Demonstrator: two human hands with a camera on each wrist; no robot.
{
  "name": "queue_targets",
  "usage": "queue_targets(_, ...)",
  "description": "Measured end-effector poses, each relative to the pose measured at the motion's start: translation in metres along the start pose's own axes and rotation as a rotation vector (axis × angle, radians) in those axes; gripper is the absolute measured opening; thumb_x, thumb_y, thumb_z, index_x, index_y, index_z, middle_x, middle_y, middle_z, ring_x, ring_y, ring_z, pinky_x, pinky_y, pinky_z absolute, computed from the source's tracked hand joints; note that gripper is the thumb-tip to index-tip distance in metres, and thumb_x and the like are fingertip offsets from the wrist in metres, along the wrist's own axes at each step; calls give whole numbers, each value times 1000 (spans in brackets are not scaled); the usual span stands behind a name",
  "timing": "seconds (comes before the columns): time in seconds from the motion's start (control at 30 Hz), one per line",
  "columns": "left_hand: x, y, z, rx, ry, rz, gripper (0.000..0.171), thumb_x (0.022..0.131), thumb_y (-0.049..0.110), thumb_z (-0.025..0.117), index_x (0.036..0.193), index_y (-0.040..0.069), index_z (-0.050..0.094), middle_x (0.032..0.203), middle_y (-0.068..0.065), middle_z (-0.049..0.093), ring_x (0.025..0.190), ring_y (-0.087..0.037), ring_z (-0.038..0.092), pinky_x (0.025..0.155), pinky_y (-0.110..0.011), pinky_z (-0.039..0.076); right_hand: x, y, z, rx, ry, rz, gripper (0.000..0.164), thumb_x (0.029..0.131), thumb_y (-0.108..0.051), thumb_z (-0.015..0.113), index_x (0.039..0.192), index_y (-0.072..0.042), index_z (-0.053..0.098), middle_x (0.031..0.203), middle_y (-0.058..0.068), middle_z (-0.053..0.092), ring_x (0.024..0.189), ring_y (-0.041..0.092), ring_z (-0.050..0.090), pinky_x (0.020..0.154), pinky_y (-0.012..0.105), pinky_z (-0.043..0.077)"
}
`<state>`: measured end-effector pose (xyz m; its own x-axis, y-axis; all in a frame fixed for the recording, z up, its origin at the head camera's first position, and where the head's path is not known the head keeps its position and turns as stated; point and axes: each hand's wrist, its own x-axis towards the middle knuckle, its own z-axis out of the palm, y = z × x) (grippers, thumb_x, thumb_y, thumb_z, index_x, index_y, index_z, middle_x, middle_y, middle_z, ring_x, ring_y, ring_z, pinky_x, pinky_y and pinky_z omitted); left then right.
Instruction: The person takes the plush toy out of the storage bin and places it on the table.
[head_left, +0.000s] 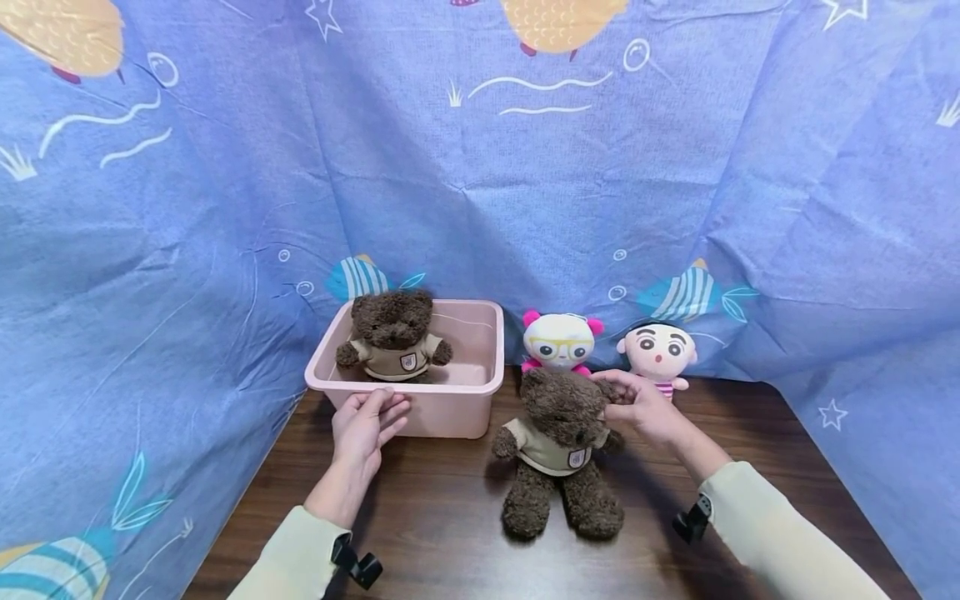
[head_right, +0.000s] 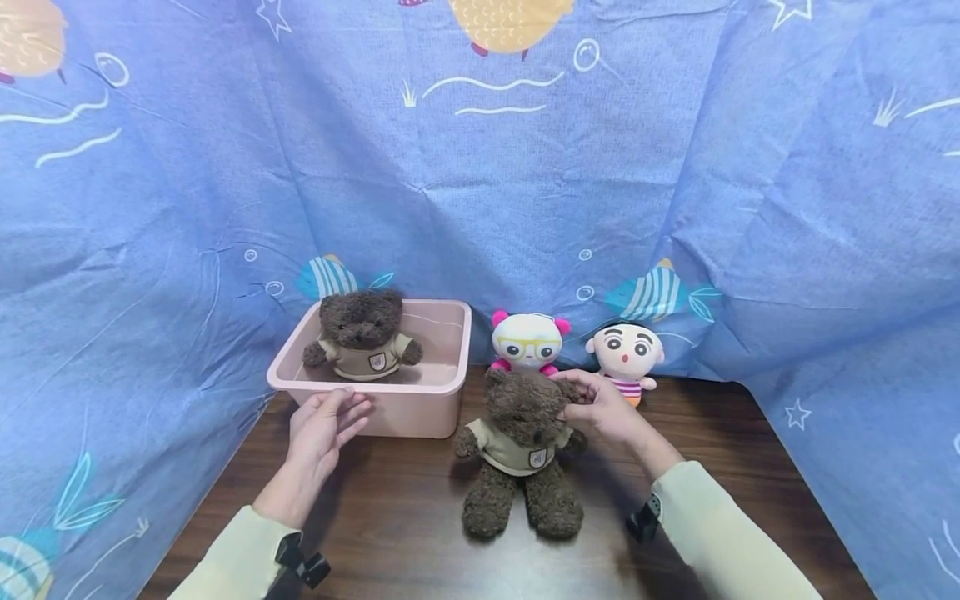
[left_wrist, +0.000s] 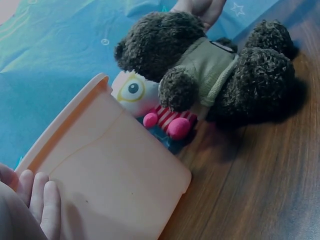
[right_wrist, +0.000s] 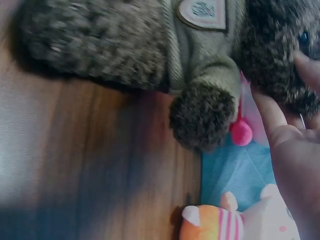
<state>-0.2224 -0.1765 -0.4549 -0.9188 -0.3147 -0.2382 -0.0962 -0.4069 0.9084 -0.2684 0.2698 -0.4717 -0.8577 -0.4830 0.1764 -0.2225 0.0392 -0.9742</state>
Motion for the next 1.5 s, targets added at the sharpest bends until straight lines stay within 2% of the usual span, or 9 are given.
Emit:
queue_targets(0.17, -1, 0, -1, -2, 3, -6, 13, 98, 12, 65, 102, 9, 53, 80, 3, 78, 77, -12, 77, 73, -32, 65, 6, -6, -2, 2, -31, -10, 56, 85, 15, 66, 139, 6, 53, 115, 0, 74, 90, 19, 74, 83, 33, 63)
queue_targets(0.37, -1, 0, 0, 5, 4, -15, 11, 98, 12, 64, 102, 9, 54, 80, 2, 78, 77, -11, 77, 69, -29, 64, 11, -8, -4, -23, -36, 0, 56, 86, 8, 72, 139, 7, 53, 115, -3, 74, 96, 14, 72, 84, 30, 62)
queue_targets(0.57, -1, -1, 0, 10, -2, -15, 12, 97, 12, 65, 101, 9, 54, 80, 2, 78, 78, -12, 77, 69, -29, 64, 12, -5, -8, -32, -18, -8, 57, 89, 5, 71, 140, 11, 48, 122, -8, 72, 100, 10, 71, 85, 27, 61)
queue_targets(0.77, -1, -1, -1, 15, -2, -11, 13, 97, 12, 64, 103, 8, 53, 79, 2, 78, 78, -11, 77, 68, -29, 64, 16, -2, -10, -107, 41, 9, 60, 88, 1, 75, 142, 7, 50, 128, -9, 68, 114, 5, 65, 90, 25, 59)
queue_targets(0.87, -1, -1, 0, 13, 1, -12, 13, 97, 11, 64, 103, 8, 53, 80, 2, 78, 77, -11, 77, 68, -28, 64, 18, -4, -11, -176, 88, 12, 60, 87, -2, 78, 141, 4, 53, 131, -3, 66, 116, 3, 62, 92, 23, 57)
queue_targets(1.0, -1, 1, 1, 14, -3, -15, 15, 97, 11, 64, 104, 7, 51, 80, 2, 78, 77, -12, 77, 68, -28, 64, 20, -8, -12, -237, 125, 30, 59, 87, -6, 80, 140, 2, 55, 136, 11, 64, 116, 1, 60, 93, 19, 54)
queue_targets(1.1, -2, 3, 1, 18, -9, -16, 17, 97, 11, 64, 106, 7, 50, 81, 2, 78, 78, -11, 77, 68, -28, 64, 21, -12, -13, -226, 119, 48, 59, 88, -7, 79, 141, 3, 54, 140, 22, 60, 117, 2, 59, 91, 19, 55)
queue_targets(1.2, -3, 3, 1, 21, -18, -15, 18, 97, 11, 64, 107, 8, 49, 81, 3, 78, 78, -11, 77, 68, -27, 64, 22, -14, -14, -203, 121, 68, 59, 89, -9, 78, 141, 2, 53, 141, 27, 57, 118, 5, 61, 88, 18, 56)
queue_targets(1.5, -3, 4, 0, 19, -21, -21, 19, 97, 11, 65, 107, 8, 48, 82, 2, 78, 78, -11, 77, 68, -28, 64, 32, -26, -19, -220, 113, 39, 58, 90, -9, 78, 138, 9, 51, 136, 31, 60, 124, 30, 64, 93, 20, 55)
